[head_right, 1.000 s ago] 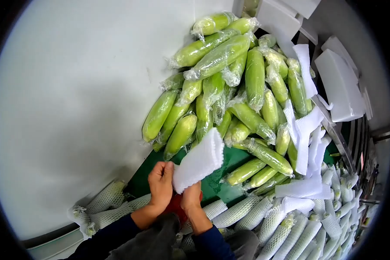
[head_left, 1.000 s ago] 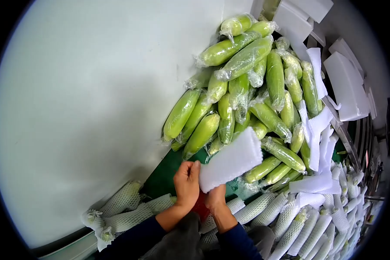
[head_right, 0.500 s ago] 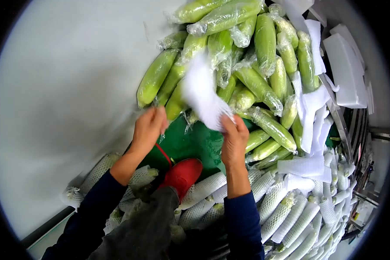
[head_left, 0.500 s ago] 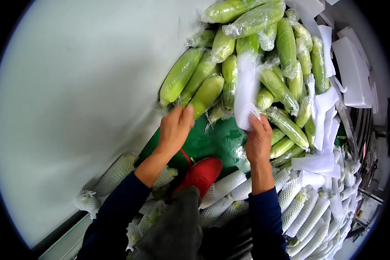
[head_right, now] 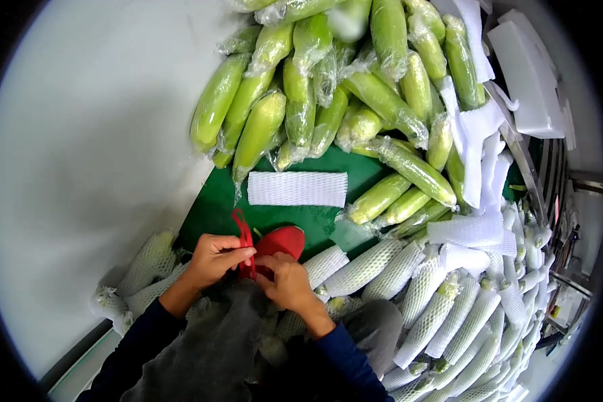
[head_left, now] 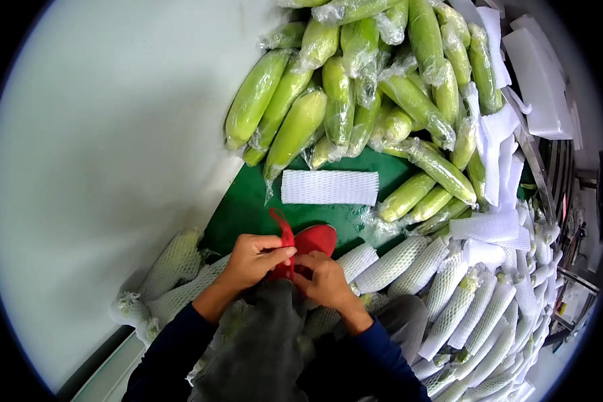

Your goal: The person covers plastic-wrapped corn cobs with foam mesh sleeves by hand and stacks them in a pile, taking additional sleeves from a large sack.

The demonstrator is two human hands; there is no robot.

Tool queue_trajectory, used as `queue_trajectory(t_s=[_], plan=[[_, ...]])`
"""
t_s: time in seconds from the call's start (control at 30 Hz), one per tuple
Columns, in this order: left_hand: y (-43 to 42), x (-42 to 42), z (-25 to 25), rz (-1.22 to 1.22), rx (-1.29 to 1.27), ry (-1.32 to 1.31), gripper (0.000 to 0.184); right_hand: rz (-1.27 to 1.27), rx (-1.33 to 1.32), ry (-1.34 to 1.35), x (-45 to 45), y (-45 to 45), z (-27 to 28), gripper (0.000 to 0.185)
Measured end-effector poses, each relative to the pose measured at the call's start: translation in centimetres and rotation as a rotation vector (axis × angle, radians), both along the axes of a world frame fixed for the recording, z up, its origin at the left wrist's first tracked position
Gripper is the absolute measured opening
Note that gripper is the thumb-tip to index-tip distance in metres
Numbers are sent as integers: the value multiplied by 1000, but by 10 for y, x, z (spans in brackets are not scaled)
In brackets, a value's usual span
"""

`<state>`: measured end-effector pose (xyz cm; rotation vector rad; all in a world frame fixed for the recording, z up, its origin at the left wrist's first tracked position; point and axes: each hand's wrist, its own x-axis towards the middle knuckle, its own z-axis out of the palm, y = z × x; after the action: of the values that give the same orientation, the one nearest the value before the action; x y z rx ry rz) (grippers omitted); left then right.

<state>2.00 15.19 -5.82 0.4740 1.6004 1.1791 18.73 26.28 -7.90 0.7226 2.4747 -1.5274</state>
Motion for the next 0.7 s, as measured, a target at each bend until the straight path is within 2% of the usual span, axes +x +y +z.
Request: queue_trajectory(t_s=[0.03,0.13,0.17,0.23,0.3,0.4,0.43,0.47,0.53,0.63,0.7], plan=[[5,4,1,-13,84,-43,20,-101,-362,158,4,-3,-9,20],[18,-5,-3,34,-36,-88,21,-317,-927,135,8,-3,2,26],[22,-11,-4,110,-40,-69,23,-419,-919,102,8,-3,12,33],[24,-19,-5,227,-86,-88,24,-661,-1129,256,24,-5,-18,26],[22,-25,-5,286,-120,-31,24,-934,-1366,406,25,0,-21,20],[25,-25,5,49,5,80,25,-1066,-1217,18,20,9,-10,18],[32,-25,5,-132,90,177,23,-915,-1135,-78,13,8,0,21],[48,-18,4,-169,364,396,22,-711,-1071,-28,4,9,10,21],[71,-12,-8,-343,553,638,30,-315,-931,69,-7,4,25,23],[79,-14,-10,-595,52,150,39,-555,-1122,122,4,9,4,34],[65,-11,-23,-440,-198,-257,58,-720,-1256,92,21,21,-9,42]])
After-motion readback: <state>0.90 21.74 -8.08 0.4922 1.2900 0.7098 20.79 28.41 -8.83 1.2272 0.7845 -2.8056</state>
